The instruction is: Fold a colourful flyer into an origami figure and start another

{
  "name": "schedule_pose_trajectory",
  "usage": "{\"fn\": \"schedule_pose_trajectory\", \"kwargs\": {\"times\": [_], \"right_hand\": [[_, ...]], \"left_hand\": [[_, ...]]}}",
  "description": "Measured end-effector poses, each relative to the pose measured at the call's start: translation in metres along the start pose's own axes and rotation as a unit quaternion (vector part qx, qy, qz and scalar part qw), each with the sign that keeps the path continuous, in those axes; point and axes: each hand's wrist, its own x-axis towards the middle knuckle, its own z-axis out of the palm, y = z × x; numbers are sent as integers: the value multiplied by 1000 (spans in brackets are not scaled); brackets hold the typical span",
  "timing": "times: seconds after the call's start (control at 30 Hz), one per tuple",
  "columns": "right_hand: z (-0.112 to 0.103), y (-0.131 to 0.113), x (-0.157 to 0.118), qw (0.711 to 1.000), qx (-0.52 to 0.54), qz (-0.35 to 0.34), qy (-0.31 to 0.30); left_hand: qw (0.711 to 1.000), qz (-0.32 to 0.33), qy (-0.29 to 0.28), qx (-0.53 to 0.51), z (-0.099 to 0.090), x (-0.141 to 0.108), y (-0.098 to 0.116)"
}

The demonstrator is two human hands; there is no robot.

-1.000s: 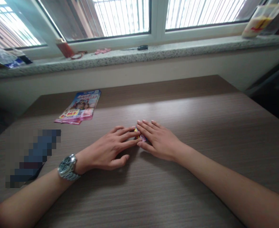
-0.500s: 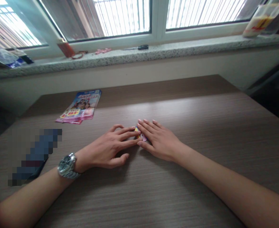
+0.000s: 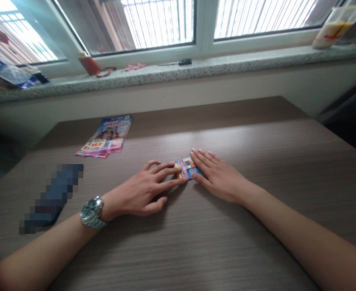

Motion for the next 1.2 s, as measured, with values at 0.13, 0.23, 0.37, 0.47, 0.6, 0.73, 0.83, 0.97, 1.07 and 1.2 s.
{"fn": "schedule_pose_trajectory", "kwargs": {"times": [0.13,0.23,0.37,0.47,0.6,0.73,0.83,0.97,1.07,1.2], "right_hand": [[-4,4,0,1000,19,4,-2],[-6,4,3,1000,29,6,3],[-5,6,6,999,36,0,15],[-5,10,6,998,54,-6,16],[-8,16,6,997,76,-13,-1],[-9,20,5,996,89,-20,-9],[-9,22,4,995,93,-32,-6],[-10,16,4,997,70,-31,2],[-9,3,4,999,50,-5,16],[-5,-11,6,998,27,30,39]], "left_hand": [[1000,-2,8,5,2,0,1],[1000,-6,8,6,3,1,2],[1000,-6,14,0,3,1,3],[1000,-6,15,-5,3,1,2],[1000,-6,12,-9,4,1,2],[1000,-11,4,-7,3,1,2],[1000,-11,9,-8,3,1,2],[1000,-10,13,-1,4,1,2],[1000,-11,10,5,5,1,2],[1000,-13,4,6,4,2,3]]}}
